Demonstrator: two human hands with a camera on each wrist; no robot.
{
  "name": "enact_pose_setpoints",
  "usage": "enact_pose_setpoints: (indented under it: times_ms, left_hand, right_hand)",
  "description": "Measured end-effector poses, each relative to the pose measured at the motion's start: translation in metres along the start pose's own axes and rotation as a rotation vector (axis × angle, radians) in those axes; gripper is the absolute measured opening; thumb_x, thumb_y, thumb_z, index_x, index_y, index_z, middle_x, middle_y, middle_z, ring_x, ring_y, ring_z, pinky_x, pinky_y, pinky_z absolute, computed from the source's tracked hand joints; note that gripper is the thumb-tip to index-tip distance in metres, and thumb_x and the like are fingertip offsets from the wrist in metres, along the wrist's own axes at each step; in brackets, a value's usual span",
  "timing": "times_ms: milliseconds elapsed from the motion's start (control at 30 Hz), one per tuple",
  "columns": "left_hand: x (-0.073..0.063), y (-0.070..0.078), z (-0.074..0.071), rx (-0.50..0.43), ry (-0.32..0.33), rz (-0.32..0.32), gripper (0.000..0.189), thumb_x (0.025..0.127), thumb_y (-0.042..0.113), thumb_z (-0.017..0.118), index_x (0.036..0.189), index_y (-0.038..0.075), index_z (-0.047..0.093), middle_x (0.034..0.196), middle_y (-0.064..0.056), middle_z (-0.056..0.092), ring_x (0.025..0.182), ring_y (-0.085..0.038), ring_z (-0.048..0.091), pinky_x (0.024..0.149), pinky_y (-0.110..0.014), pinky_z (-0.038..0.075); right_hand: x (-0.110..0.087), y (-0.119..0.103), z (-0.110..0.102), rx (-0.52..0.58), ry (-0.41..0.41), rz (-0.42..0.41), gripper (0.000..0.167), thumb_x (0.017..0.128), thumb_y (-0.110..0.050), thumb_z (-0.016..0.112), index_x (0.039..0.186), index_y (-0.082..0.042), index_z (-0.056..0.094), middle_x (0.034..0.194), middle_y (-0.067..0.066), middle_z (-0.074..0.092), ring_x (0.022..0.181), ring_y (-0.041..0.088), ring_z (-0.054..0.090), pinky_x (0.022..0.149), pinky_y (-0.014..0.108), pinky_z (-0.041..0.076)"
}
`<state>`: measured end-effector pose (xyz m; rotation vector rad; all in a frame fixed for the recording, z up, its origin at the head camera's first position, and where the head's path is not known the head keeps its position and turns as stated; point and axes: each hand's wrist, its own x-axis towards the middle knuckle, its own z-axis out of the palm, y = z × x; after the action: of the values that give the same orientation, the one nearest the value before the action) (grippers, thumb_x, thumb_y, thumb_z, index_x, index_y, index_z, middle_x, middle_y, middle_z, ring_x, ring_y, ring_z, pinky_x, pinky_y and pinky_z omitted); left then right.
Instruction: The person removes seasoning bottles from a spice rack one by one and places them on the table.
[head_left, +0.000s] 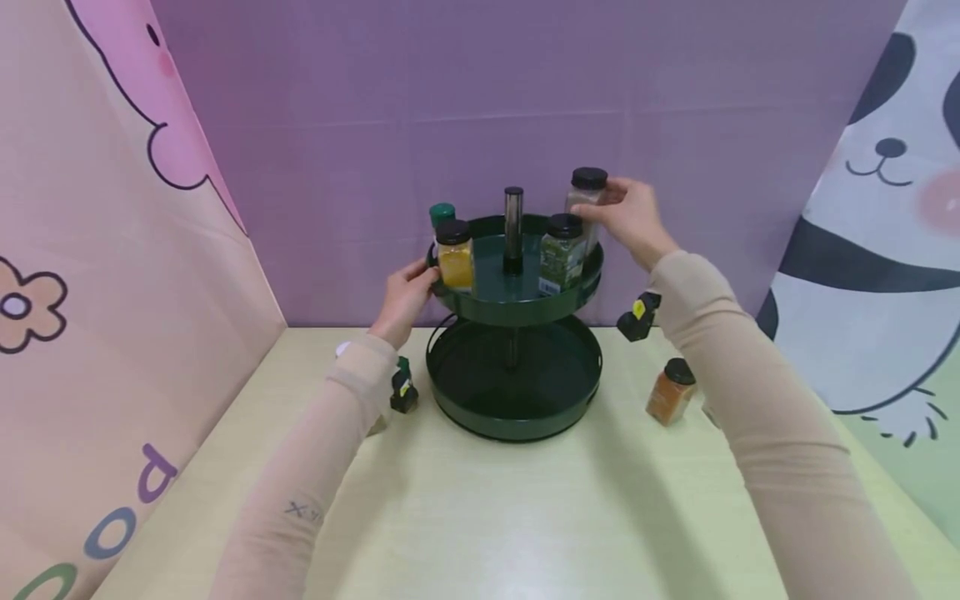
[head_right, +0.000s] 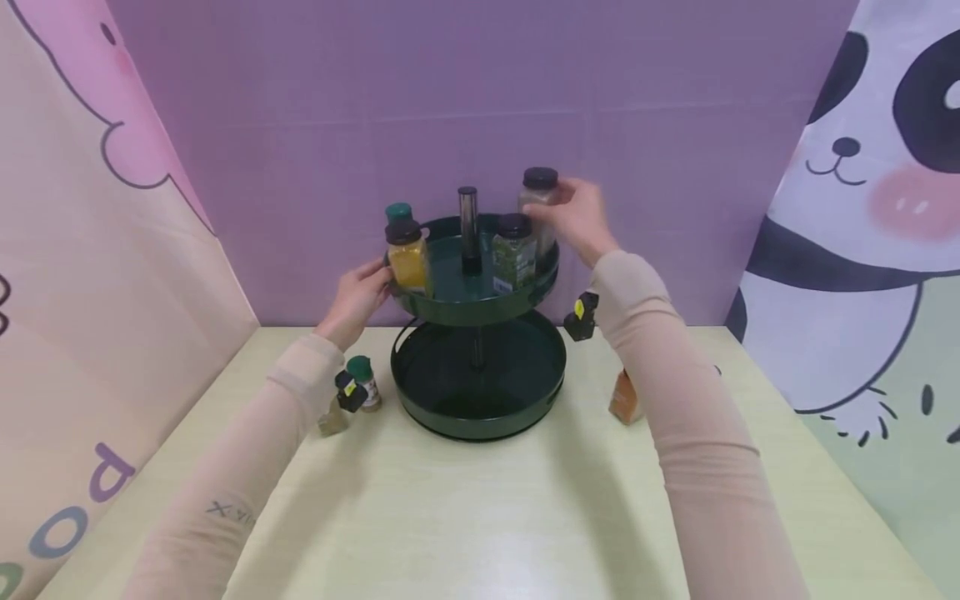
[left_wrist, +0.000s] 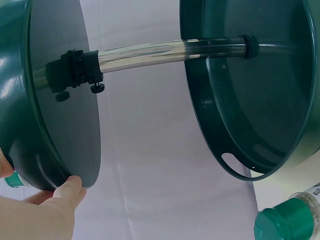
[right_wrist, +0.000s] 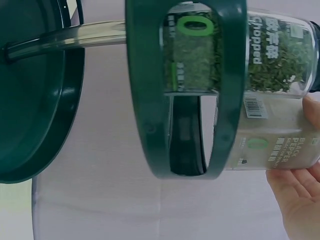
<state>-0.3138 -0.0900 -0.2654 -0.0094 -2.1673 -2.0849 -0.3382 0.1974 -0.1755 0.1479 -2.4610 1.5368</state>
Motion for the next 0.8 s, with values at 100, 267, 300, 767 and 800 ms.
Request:
enact_pose_setpoints:
  times_ms: [100, 267, 300, 767, 800]
  left_hand:
    - [0.0, 0.0, 0.0, 0.002, -0.005, 0.002, 0.042, 0.092, 0.016, 0.049, 0.133, 0.008, 0.048, 0.136, -0.008, 0.048, 0.118, -0.014, 0.046, 0.104, -0.03, 0.038]
    - [0.0, -0.001, -0.001, 0.004, -0.002, 0.01, 0.042, 0.092, 0.016, 0.049, 0.133, 0.008, 0.048, 0.135, -0.008, 0.049, 0.117, -0.014, 0.046, 0.103, -0.029, 0.038]
    - [0.001, -0.001, -0.001, 0.003, -0.001, 0.01, 0.042, 0.092, 0.016, 0.049, 0.133, 0.008, 0.049, 0.135, -0.008, 0.049, 0.116, -0.014, 0.046, 0.103, -0.03, 0.038]
    - [0.001, 0.001, -0.002, 0.017, 0.007, -0.01, 0.042, 0.092, 0.017, 0.048, 0.133, 0.009, 0.048, 0.133, -0.009, 0.051, 0.111, -0.014, 0.049, 0.101, -0.029, 0.041]
    - [0.001, 0.001, -0.002, 0.019, 0.007, -0.01, 0.041, 0.092, 0.017, 0.048, 0.133, 0.009, 0.048, 0.132, -0.009, 0.051, 0.111, -0.014, 0.049, 0.101, -0.029, 0.041]
  right_hand:
    - [-0.002, -0.003, -0.002, 0.023, -0.001, -0.009, 0.061, 0.077, -0.029, 0.073, 0.13, -0.01, 0.05, 0.107, -0.001, 0.061, 0.109, 0.017, 0.051, 0.103, 0.037, 0.037]
    - [-0.002, -0.006, -0.006, 0.028, 0.002, 0.0, 0.062, 0.076, -0.03, 0.073, 0.13, -0.011, 0.05, 0.102, -0.005, 0.059, 0.11, 0.017, 0.05, 0.103, 0.038, 0.036]
    - [-0.002, -0.007, -0.007, 0.029, 0.003, 0.002, 0.063, 0.076, -0.03, 0.074, 0.13, -0.011, 0.049, 0.103, -0.005, 0.059, 0.111, 0.018, 0.05, 0.104, 0.038, 0.036]
    - [-0.008, -0.009, -0.023, 0.026, 0.03, 0.026, 0.07, 0.074, -0.033, 0.075, 0.134, -0.012, 0.045, 0.113, -0.004, 0.057, 0.116, 0.017, 0.047, 0.106, 0.038, 0.033]
    - [-0.009, -0.009, -0.025, 0.023, 0.033, 0.029, 0.069, 0.074, -0.034, 0.075, 0.134, -0.013, 0.046, 0.114, -0.004, 0.057, 0.116, 0.018, 0.047, 0.107, 0.038, 0.032]
